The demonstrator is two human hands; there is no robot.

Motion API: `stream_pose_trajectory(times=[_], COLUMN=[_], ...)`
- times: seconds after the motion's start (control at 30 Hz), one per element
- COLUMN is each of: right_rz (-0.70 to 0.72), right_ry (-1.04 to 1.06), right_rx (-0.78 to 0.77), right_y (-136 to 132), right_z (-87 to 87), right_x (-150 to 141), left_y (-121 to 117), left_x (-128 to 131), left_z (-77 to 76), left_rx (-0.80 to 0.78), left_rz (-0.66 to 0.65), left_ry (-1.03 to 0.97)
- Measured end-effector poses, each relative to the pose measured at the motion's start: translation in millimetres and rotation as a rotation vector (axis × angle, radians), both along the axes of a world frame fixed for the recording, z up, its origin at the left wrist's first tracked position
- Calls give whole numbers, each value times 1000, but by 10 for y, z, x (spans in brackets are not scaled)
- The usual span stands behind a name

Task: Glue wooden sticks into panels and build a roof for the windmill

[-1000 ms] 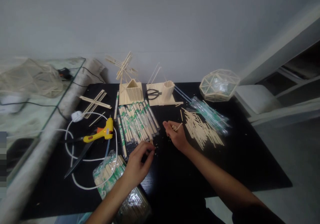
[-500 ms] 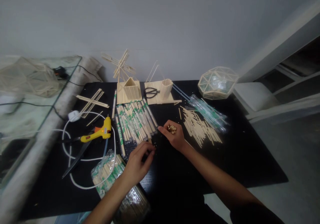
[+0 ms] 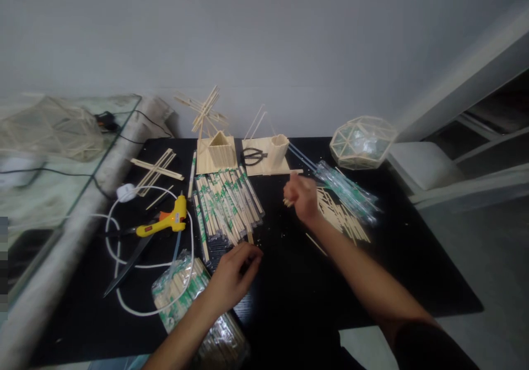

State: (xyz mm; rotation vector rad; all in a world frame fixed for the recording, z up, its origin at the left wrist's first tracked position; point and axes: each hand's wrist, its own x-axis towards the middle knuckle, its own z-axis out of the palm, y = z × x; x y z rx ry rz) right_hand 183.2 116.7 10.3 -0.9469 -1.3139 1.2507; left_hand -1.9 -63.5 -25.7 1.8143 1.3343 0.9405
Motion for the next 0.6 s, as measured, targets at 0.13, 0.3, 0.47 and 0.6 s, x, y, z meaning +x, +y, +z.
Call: stream_pose_trajectory(times=[0.13, 0.3, 0.47, 0.6], right_rz=[96, 7, 19, 77], right_ry=[194, 296, 249, 237], right_rx=[33, 3, -41, -54], right_y=[788, 1491, 1632, 1599], right_z=[466, 828, 794, 703], right_x=[74, -44, -351, -539], left_y=[-5, -33, -46, -33], left_x=[3, -5, 8, 22], left_z=[1, -28, -45, -24], left_rx=[-53, -141, -197, -208], left_rz=[-34, -63, -81, -99], left_ry=[17, 41, 57, 77])
